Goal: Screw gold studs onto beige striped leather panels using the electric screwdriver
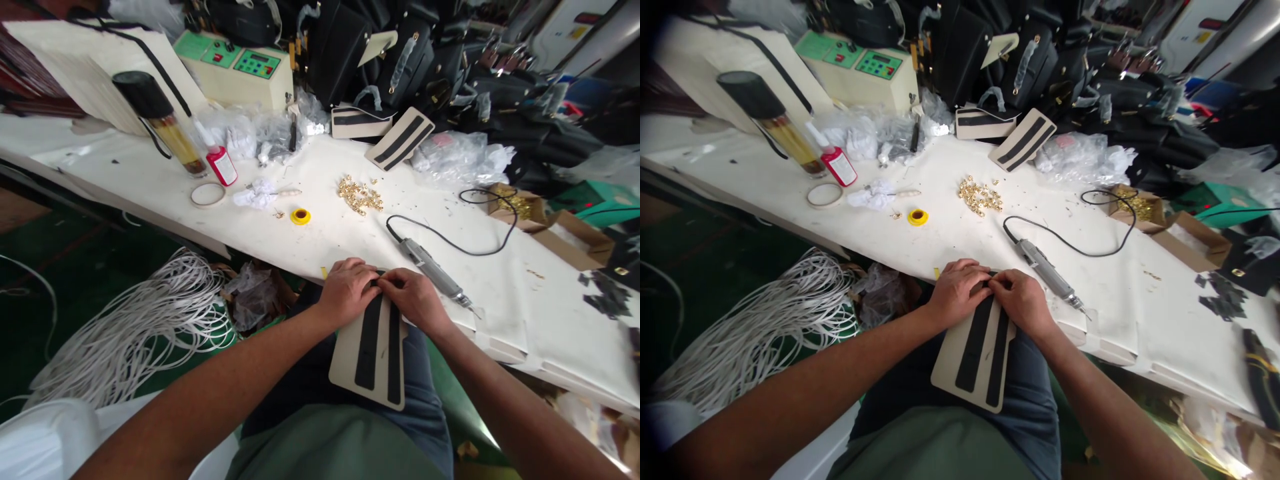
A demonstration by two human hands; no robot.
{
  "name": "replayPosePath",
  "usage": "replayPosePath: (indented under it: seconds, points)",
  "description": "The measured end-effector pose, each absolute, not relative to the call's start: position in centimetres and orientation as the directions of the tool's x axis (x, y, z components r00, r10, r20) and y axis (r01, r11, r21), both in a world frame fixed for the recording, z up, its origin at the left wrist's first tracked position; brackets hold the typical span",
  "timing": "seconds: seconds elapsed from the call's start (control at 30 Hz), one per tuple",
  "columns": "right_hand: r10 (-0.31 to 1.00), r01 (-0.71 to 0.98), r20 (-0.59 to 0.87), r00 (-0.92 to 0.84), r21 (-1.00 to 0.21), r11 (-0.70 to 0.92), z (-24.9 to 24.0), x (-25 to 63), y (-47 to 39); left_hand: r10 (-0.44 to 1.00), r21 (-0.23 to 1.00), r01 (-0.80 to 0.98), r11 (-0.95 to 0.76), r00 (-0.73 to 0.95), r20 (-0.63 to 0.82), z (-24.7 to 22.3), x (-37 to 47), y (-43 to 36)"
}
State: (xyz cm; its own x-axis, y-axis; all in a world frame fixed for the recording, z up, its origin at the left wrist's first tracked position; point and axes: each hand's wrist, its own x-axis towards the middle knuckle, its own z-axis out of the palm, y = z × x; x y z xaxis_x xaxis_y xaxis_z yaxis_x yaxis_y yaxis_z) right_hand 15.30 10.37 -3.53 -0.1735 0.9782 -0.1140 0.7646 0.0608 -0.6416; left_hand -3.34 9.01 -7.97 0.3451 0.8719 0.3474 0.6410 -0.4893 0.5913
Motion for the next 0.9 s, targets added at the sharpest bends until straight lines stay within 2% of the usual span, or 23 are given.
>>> replayPosePath:
  seconds: [0.37, 0.6, 0.8, 0.9]
  points:
    - [0.976, 0.763, -0.155, -0.154, -0.647, 0.018, -3.7, 15.3, 11.1, 0.870, 0.584, 0.645, -0.493, 0.346, 0.352, -8.0, -3.4, 8.9]
    - [0.905, 0.713, -0.363, -0.220, -0.693, -0.105, -3.3, 15.5, 12.7, 0.869, 0.593, 0.635, -0.495, 0.347, 0.353, -7.7, -3.4, 9.0]
    - [0.963, 0.767, -0.171, -0.210, -0.640, 0.054, -4.0, 15.8, 11.4, 0.871, 0.595, 0.636, -0.492, 0.351, 0.345, -7.4, -3.3, 8.5]
    - [0.956, 0.775, -0.186, -0.226, -0.629, 0.061, -5.5, 16.5, 11.4, 0.876, 0.581, 0.657, -0.481, 0.344, 0.338, -7.9, -3.2, 8.4]
